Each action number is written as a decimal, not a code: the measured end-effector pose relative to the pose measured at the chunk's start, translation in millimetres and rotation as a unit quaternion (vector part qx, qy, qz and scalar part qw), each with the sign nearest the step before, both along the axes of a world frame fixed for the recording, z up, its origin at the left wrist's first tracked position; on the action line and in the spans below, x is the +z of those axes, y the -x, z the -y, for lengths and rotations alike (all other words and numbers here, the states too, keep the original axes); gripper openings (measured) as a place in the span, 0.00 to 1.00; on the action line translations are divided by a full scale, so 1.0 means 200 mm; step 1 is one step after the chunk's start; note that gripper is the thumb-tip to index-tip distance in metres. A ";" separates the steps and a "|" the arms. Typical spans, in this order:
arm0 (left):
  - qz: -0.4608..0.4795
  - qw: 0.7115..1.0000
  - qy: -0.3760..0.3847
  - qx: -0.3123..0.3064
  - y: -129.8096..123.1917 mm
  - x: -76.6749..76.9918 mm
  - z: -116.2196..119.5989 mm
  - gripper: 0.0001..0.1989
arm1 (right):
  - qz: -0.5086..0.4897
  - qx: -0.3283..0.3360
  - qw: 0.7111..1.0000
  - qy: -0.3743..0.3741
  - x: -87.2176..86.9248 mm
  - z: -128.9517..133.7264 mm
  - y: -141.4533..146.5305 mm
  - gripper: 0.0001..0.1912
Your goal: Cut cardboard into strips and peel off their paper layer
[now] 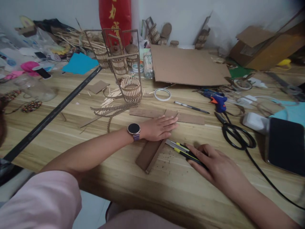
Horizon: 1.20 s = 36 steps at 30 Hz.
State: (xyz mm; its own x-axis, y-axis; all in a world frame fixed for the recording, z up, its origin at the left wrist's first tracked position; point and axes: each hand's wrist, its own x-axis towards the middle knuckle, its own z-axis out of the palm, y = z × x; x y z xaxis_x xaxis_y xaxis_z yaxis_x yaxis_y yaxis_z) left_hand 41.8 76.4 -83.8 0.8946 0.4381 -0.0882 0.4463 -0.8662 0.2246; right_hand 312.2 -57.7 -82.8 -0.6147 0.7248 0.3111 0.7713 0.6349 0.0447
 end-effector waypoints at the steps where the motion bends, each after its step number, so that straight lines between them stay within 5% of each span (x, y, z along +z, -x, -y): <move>1: -0.007 1.000 -0.001 0.000 0.00 0.00 0.00 0.29 | -0.002 0.007 1.000 -0.006 0.01 0.01 0.01 0.24; 36: 0.020 1.000 -0.022 -0.001 -0.01 -0.03 0.00 0.30 | -0.012 0.071 0.997 0.001 0.06 0.24 0.19 0.22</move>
State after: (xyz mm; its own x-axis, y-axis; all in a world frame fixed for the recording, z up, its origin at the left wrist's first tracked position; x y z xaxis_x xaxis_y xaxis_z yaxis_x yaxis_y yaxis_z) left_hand 43.3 77.4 -90.5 0.8983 0.4381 -0.0331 0.4352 -0.8769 0.2043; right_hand 275.1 -106.6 -70.1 -0.7036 0.6318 0.3253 0.6744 0.7379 0.0255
